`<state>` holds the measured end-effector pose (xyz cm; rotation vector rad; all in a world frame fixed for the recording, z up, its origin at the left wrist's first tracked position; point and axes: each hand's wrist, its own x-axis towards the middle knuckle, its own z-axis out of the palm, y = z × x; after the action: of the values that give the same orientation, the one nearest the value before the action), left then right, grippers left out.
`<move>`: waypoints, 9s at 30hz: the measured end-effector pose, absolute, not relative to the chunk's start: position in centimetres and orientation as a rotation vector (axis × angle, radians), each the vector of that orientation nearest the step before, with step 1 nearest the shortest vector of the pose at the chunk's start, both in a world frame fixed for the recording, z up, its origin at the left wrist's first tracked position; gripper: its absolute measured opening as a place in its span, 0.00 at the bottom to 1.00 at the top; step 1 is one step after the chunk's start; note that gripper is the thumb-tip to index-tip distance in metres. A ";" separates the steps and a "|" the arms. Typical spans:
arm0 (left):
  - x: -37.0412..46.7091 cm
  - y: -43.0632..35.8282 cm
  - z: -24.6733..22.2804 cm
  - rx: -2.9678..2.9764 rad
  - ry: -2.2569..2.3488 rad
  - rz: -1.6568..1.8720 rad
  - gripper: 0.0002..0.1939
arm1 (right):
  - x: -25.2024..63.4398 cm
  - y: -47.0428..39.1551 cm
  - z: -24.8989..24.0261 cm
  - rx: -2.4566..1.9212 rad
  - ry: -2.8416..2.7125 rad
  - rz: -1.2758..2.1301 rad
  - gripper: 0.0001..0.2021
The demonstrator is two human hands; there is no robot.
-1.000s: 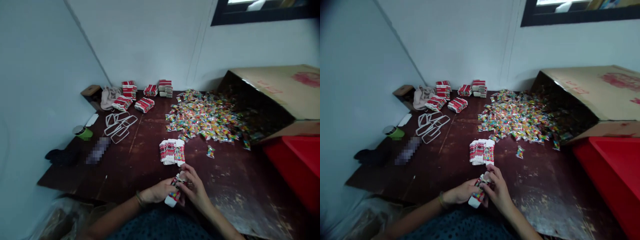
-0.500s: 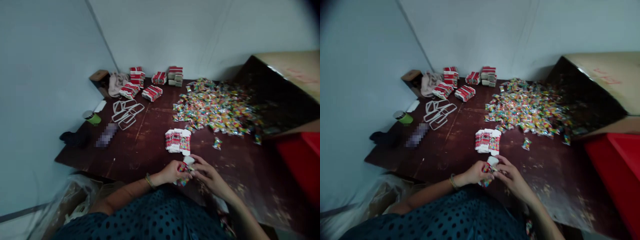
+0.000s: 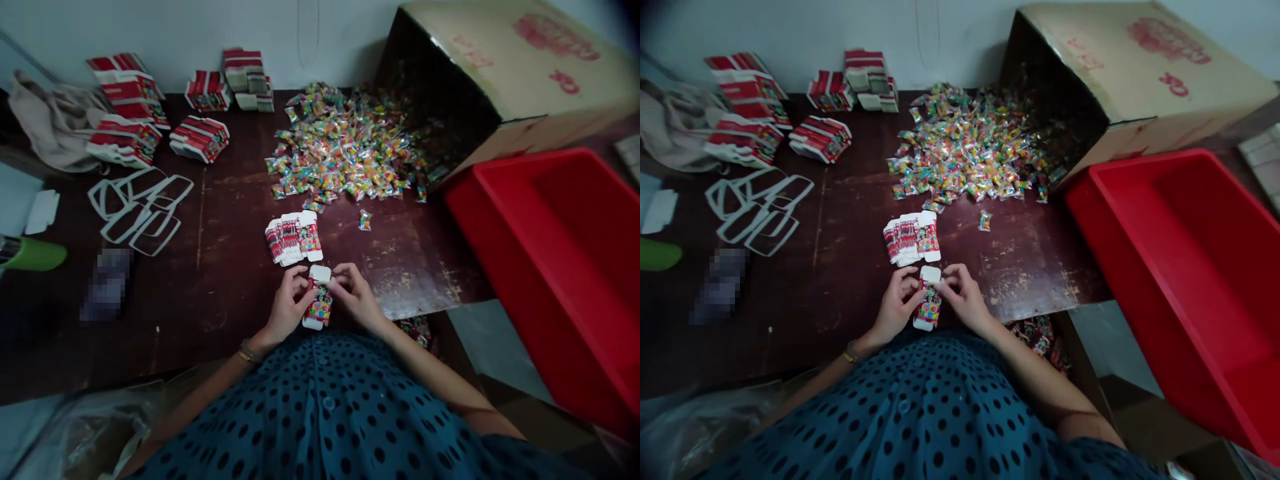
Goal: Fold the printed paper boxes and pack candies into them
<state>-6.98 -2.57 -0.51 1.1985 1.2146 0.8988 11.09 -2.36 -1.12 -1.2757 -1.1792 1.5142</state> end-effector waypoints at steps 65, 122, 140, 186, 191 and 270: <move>-11.0 -1.7 -0.3 1.051 0.880 0.311 0.36 | 11.8 1.1 -1.2 -0.821 -2.175 1.306 0.12; -7.7 -1.2 -1.2 1.087 1.064 0.556 0.19 | 10.9 -0.9 -0.4 -1.037 -1.491 1.598 0.11; -5.8 -1.8 -1.0 0.864 0.883 0.521 0.21 | 16.5 -1.3 1.6 -1.171 -1.823 1.406 0.12; -6.4 -1.5 -0.3 0.850 0.764 0.430 0.15 | 12.0 2.5 0.6 -0.805 -2.219 1.525 0.12; -6.6 -1.3 -1.4 0.906 1.013 0.430 0.13 | 11.7 2.3 0.7 -0.904 -2.054 1.445 0.09; -8.1 0.9 -1.6 0.750 1.171 0.884 0.28 | 23.5 4.6 -8.3 -1.878 -1.901 0.091 0.22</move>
<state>-8.09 0.85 -1.60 0.7496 1.1712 0.8841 23.51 4.62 -8.27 -1.8777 -1.9006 0.0907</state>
